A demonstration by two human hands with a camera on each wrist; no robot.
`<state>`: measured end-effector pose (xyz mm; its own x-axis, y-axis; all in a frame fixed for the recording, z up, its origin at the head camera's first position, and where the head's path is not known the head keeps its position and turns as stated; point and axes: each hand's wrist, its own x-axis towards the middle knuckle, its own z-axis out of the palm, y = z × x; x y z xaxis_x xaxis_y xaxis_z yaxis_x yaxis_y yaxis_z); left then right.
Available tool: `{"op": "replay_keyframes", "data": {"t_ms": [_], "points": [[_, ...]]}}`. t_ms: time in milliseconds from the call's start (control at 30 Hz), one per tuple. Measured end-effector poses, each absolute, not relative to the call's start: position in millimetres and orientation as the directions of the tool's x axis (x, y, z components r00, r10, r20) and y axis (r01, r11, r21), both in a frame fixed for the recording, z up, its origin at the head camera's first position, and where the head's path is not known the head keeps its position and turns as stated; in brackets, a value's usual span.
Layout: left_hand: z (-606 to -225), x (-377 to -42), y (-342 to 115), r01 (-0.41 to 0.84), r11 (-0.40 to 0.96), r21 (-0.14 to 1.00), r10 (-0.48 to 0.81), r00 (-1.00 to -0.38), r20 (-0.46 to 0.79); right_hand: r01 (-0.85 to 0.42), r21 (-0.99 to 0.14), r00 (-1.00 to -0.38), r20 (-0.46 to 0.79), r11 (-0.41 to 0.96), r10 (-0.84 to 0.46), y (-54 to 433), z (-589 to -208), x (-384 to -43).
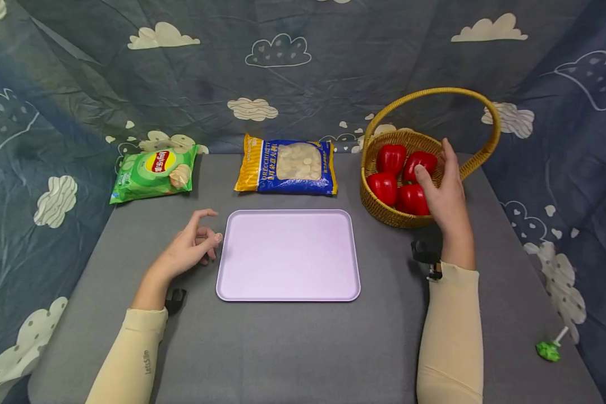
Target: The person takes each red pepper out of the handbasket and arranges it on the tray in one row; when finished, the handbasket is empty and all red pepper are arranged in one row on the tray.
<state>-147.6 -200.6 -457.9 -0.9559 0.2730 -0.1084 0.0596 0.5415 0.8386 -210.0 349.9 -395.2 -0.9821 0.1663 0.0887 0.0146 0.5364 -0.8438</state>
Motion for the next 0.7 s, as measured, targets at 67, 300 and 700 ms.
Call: {"op": "replay_keyframes", "data": {"t_ms": [67, 300, 700], "points": [[-460, -148, -202, 0.026, 0.532, 0.846, 0.299, -0.941, -0.159, 0.031, -0.853, -0.986, 0.061, 0.520, 0.157, 352, -400, -214], [-462, -147, -208, -0.036, 0.576, 0.817, 0.348, -0.893, -0.285, 0.112, -0.844, -0.991, -0.057, 0.525, 0.120, 355, -414, -228], [-465, -144, -210, -0.144, 0.582, 0.800, 0.381, -0.822, -0.424, 0.137, -0.720, -0.989, -0.140, 0.680, 0.051, 354, -418, -234]]}}
